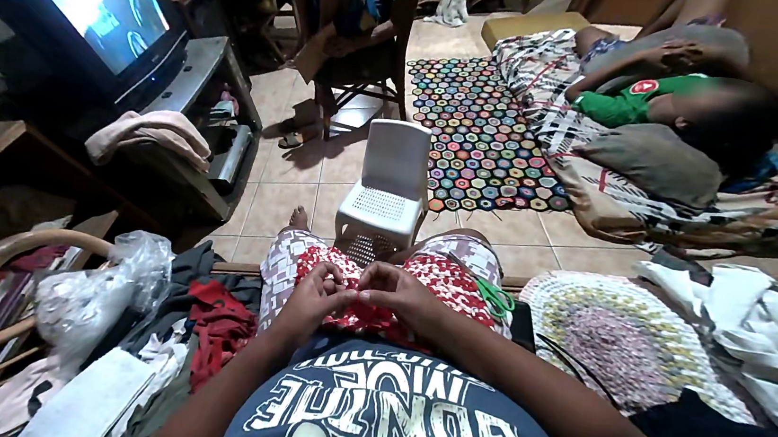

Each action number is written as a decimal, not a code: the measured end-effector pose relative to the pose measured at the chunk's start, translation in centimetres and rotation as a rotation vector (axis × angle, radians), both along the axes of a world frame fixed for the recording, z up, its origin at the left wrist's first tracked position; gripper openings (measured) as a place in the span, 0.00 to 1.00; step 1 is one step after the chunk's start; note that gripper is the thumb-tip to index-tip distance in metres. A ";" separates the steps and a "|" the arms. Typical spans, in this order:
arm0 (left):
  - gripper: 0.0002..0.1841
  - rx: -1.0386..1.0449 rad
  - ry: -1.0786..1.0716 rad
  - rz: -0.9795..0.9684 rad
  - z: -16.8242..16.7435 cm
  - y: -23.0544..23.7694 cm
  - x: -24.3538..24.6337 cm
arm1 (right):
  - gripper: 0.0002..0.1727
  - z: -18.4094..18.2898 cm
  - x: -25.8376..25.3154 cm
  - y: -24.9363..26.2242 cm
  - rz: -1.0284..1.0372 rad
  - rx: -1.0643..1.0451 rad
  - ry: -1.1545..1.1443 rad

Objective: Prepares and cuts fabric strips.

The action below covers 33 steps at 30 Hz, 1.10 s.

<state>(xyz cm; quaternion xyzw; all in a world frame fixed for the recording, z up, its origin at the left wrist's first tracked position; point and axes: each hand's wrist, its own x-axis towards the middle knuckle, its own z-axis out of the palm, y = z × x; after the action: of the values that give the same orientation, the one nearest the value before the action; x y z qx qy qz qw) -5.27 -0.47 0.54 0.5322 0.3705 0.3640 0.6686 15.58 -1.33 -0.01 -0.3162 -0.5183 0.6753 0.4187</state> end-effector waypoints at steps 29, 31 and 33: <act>0.08 0.856 0.345 0.159 -2.6 -0.1 0.3 | 0.13 -0.9 0.6 -0.8 -0.266 0.511 -0.443; 0.08 0.838 0.360 0.173 -2.4 -0.1 0.3 | 0.17 -0.3 2.8 -0.7 -0.353 0.582 -0.685; 0.09 0.798 0.354 0.210 -2.3 0.0 0.2 | 0.16 -0.2 6.4 -0.9 -0.511 0.621 -0.975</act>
<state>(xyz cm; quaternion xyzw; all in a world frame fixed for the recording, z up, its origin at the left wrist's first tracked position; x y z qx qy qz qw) -5.10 -0.49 -1.81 0.7620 0.3617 0.4476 0.2969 22.03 -2.24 -0.25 -0.5650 -0.7295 0.1506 0.3547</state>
